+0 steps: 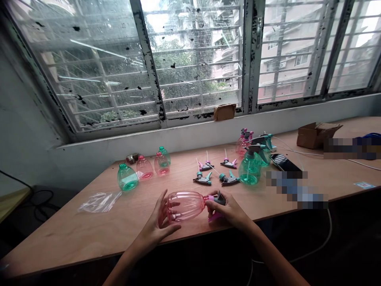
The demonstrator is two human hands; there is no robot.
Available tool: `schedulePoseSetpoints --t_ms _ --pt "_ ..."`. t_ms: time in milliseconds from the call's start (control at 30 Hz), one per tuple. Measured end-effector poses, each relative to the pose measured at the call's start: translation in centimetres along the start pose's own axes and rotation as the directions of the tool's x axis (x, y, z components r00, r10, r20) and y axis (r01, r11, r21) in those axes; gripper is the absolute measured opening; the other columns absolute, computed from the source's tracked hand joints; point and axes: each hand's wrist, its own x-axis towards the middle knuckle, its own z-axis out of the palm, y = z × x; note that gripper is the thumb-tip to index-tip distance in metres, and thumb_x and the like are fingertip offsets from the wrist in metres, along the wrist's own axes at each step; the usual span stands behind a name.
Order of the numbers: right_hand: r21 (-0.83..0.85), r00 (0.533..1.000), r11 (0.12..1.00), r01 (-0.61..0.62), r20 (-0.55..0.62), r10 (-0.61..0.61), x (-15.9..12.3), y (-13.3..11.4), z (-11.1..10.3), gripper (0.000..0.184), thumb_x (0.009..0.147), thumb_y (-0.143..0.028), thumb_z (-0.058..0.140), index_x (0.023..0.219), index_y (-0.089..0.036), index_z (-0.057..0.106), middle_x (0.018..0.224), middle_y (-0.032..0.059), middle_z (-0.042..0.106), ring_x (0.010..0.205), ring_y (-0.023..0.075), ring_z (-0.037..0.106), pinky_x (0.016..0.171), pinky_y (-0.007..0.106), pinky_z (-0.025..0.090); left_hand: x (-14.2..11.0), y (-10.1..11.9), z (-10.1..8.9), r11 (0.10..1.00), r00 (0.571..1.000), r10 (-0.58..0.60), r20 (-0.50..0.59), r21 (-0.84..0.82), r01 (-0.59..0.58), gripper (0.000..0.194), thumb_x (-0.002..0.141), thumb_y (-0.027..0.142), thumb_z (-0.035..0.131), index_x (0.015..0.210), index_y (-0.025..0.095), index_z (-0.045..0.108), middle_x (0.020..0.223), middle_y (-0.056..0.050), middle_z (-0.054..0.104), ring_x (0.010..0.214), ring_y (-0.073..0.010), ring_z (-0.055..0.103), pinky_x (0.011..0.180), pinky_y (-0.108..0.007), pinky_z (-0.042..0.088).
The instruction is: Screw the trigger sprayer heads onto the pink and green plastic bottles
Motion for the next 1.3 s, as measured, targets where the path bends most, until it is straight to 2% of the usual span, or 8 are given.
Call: schedulePoseSetpoints --t_ms 133,300,433,667,767,867,1100,1300 --pt "-0.019 1.0 1.0 0.021 0.018 -0.02 -0.03 0.21 -0.11 0.04 0.085 -0.051 0.07 0.102 -0.017 0.056 0.069 0.0019 0.072 0.062 0.0205 0.07 0.061 0.031 0.053 -0.31 0.04 0.12 0.999 0.999 -0.011 0.036 0.048 0.01 0.103 0.077 0.03 0.08 0.155 0.034 0.013 0.159 -0.014 0.024 0.14 -0.0338 0.037 0.115 -0.051 0.033" --pt "-0.019 0.999 0.999 0.047 0.014 -0.047 -0.06 0.43 -0.18 0.035 0.088 -0.046 0.068 0.103 -0.017 0.055 0.069 0.0014 0.072 0.062 0.0188 0.069 0.062 0.029 0.051 -0.51 0.63 0.0 0.996 0.996 -0.063 0.056 0.072 0.059 0.096 0.081 0.041 0.075 0.155 0.025 0.015 0.135 -0.016 0.052 0.129 -0.0319 0.049 0.113 -0.052 0.034" --pt "-0.032 0.999 0.998 0.045 0.027 -0.044 -0.05 0.22 -0.16 0.034 0.088 -0.045 0.068 0.102 -0.017 0.056 0.07 0.0015 0.071 0.063 0.0189 0.069 0.063 0.03 0.051 -0.42 0.86 -0.01 0.997 0.998 -0.053 0.034 0.058 0.051 0.077 0.088 0.045 0.066 0.151 0.025 0.025 0.136 -0.016 0.052 0.128 -0.0304 0.051 0.111 -0.051 0.036" --pt "-0.014 0.999 0.999 0.047 0.006 -0.047 0.03 0.09 -0.19 0.033 0.088 -0.044 0.069 0.099 -0.015 0.058 0.069 0.0012 0.07 0.063 0.0178 0.067 0.063 0.029 0.051 -0.4 0.51 0.07 1.0 0.997 -0.028 0.071 0.005 0.028 0.092 0.086 0.033 0.072 0.154 0.041 0.01 0.155 -0.009 0.035 0.138 -0.0281 0.042 0.114 -0.047 0.034" --pt "0.017 0.999 0.999 0.032 0.02 -0.032 0.04 0.39 -0.21 0.034 0.088 -0.044 0.07 0.1 -0.015 0.058 0.071 0.0015 0.07 0.064 0.0179 0.067 0.063 0.029 0.052 -0.37 0.49 -0.05 0.999 0.997 -0.054 0.056 -0.004 0.054 0.102 0.083 0.037 0.075 0.156 0.033 0.003 0.152 -0.014 0.039 0.135 -0.0297 0.046 0.114 -0.048 0.035" --pt "0.024 0.999 0.999 0.022 0.037 -0.022 0.02 0.5 -0.19 0.034 0.087 -0.044 0.071 0.1 -0.015 0.058 0.072 0.0015 0.07 0.064 0.0182 0.068 0.063 0.029 0.053 -0.33 0.68 -0.09 0.996 0.996 -0.085 0.036 0.004 0.085 0.091 0.087 0.042 0.069 0.156 0.024 0.012 0.142 -0.016 0.05 0.133 -0.0305 0.049 0.114 -0.049 0.034" --pt "0.033 1.0 0.999 0.019 0.02 -0.02 -0.04 0.08 -0.08 0.034 0.086 -0.044 0.071 0.098 -0.015 0.059 0.071 0.0016 0.071 0.063 0.017 0.068 0.061 0.027 0.053 -0.31 0.81 0.11 1.0 0.998 -0.025 0.064 0.019 0.024 0.096 0.084 0.033 0.073 0.156 0.036 0.009 0.154 -0.011 0.039 0.141 -0.0293 0.04 0.118 -0.049 0.027" --pt "0.018 1.0 1.0 0.02 0.024 -0.02 0.0 0.27 -0.19 0.035 0.086 -0.044 0.072 0.1 -0.015 0.058 0.071 0.002 0.072 0.063 0.0168 0.068 0.061 0.027 0.053 -0.18 0.61 0.02 0.996 0.996 -0.091 0.016 -0.012 0.091 0.097 0.085 0.044 0.07 0.157 0.021 0.008 0.141 -0.017 0.051 0.129 -0.0305 0.051 0.113 -0.048 0.035"
